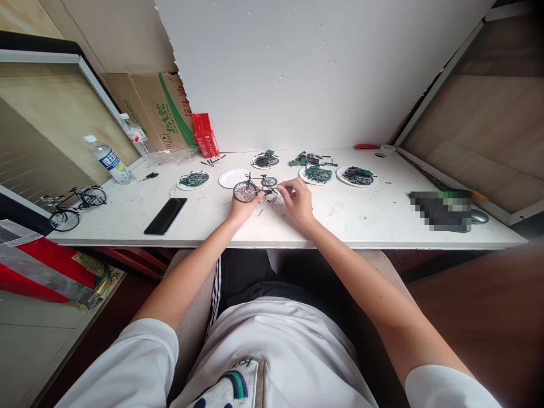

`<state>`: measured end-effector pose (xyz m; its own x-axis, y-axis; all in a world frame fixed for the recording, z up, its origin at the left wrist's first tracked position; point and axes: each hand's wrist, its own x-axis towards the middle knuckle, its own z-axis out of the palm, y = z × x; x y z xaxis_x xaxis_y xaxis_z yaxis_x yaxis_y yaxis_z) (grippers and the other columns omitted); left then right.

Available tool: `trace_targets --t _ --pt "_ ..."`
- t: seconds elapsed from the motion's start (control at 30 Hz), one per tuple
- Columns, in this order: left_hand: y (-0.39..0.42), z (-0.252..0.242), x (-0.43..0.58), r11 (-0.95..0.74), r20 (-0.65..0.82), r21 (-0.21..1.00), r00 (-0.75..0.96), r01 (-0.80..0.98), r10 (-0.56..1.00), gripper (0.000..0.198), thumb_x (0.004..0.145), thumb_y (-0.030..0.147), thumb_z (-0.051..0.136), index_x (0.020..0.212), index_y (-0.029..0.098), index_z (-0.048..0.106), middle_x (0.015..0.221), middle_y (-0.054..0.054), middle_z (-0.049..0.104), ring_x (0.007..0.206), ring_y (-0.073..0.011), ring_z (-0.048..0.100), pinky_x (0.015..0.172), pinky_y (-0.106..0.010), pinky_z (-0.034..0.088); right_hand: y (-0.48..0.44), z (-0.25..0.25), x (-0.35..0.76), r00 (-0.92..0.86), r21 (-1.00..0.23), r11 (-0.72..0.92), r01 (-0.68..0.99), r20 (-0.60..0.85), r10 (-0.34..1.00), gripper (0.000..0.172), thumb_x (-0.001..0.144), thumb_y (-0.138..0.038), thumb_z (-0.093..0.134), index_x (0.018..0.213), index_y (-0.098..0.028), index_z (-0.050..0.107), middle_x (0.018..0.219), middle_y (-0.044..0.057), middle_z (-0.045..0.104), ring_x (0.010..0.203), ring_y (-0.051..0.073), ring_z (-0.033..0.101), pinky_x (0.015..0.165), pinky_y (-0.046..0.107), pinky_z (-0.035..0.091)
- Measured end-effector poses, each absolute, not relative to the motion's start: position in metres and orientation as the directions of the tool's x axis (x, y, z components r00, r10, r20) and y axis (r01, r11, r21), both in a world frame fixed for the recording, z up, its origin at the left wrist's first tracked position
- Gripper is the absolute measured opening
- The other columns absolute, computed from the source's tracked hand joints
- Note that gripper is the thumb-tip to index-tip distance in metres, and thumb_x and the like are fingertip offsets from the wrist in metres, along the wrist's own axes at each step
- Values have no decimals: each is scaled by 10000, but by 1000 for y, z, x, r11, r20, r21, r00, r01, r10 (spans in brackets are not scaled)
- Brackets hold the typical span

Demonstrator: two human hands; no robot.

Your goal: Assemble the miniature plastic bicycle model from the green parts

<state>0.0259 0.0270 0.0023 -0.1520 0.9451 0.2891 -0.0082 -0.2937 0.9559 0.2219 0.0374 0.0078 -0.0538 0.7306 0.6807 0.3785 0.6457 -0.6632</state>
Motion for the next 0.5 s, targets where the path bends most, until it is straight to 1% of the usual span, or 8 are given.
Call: trace_targets --t 0.1,0.27,0.5 --pt "27 2 26 -306 302 952 -154 -1 941 432 738 480 934 988 185 739 996 -81 788 780 -184 717 866 -366 587 39 5 221 -109 -632 669 390 690 715 456 1096 -632 503 1068 -231 719 1104 131 698 897 239 631 751 393 528" --pt "27 2 26 -302 299 953 -149 4 942 422 747 470 924 1001 190 735 1010 -85 784 791 -186 720 847 -356 580 40 1 221 -141 -607 693 389 704 696 313 1097 -520 560 1062 -245 705 1105 112 713 909 241 639 794 404 529" --pt "28 1 26 -306 303 952 -155 5 940 436 730 470 937 1007 194 743 1023 -89 791 797 -192 726 848 -362 593 41 1 221 -147 -610 681 405 692 707 282 1093 -493 566 1042 -251 702 1112 117 714 936 255 630 794 414 519"
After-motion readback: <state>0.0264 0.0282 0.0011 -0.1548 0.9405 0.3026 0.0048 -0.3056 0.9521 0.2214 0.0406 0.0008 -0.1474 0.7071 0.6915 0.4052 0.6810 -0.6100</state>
